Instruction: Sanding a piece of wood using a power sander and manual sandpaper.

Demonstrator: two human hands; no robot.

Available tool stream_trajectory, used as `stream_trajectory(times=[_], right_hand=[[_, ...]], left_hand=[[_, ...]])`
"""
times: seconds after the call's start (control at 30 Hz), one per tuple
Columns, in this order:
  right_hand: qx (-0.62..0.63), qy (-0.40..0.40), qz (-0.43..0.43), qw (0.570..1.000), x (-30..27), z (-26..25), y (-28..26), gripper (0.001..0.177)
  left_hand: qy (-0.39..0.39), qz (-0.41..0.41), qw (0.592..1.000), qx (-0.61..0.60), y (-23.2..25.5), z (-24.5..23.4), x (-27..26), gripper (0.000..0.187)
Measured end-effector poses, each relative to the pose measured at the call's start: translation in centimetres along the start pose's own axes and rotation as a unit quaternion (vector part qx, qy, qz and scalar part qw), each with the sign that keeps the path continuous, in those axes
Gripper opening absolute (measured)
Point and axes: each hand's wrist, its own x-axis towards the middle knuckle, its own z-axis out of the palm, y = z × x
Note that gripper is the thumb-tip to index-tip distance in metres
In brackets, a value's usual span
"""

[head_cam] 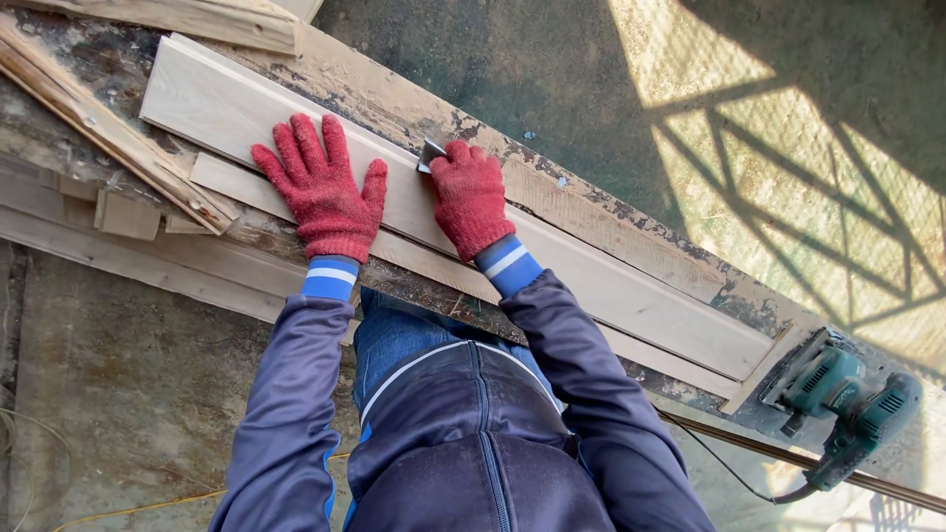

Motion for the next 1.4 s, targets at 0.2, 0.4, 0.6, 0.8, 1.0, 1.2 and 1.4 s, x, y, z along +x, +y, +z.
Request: stream_trajectory(times=[0.2, 0.4, 0.6, 0.8, 1.0, 1.2, 1.4], right_hand=[[-0.013, -0.070, 0.034, 0.997, -5.5, -3.8, 4.4, 0.009], [-0.003, -0.100, 0.058, 0.993, -2.4, -2.6, 1.7, 0.014], [0.021, 0.005, -0.025, 0.999, 5.7, -0.9, -5.3, 0.007], [0.067, -0.052, -0.002, 0.996, -5.3, -6.3, 4.5, 0.005], [-0.118, -0.123, 0.086, 0.982, -16.6, -8.9, 12.8, 0.004], [0.113, -0.074, 0.226, 0.965, -5.1, -4.9, 2.9, 0.026], [-0.097, 0.052, 0.032, 0.993, -7.1, -5.1, 4.6, 0.017]], left_hand=[[0.005, -0.002, 1.000, 0.010, -0.1, 0.2, 0.0, 0.081], [0.018, 0.001, 1.000, 0.010, 0.0, -0.2, 0.1, 0.077], [0.039, 0.017, 0.999, 0.017, -0.5, 0.5, 0.3, 0.066], [0.044, 0.021, 0.999, 0.007, -0.2, 0.3, 0.1, 0.064], [0.026, 0.011, 1.000, 0.010, 0.1, 0.2, 0.1, 0.065], [-0.003, 0.007, 1.000, 0.011, 0.0, 0.1, 0.1, 0.067], [-0.040, -0.003, 0.999, 0.007, 0.2, -0.5, 0.8, 0.070]])
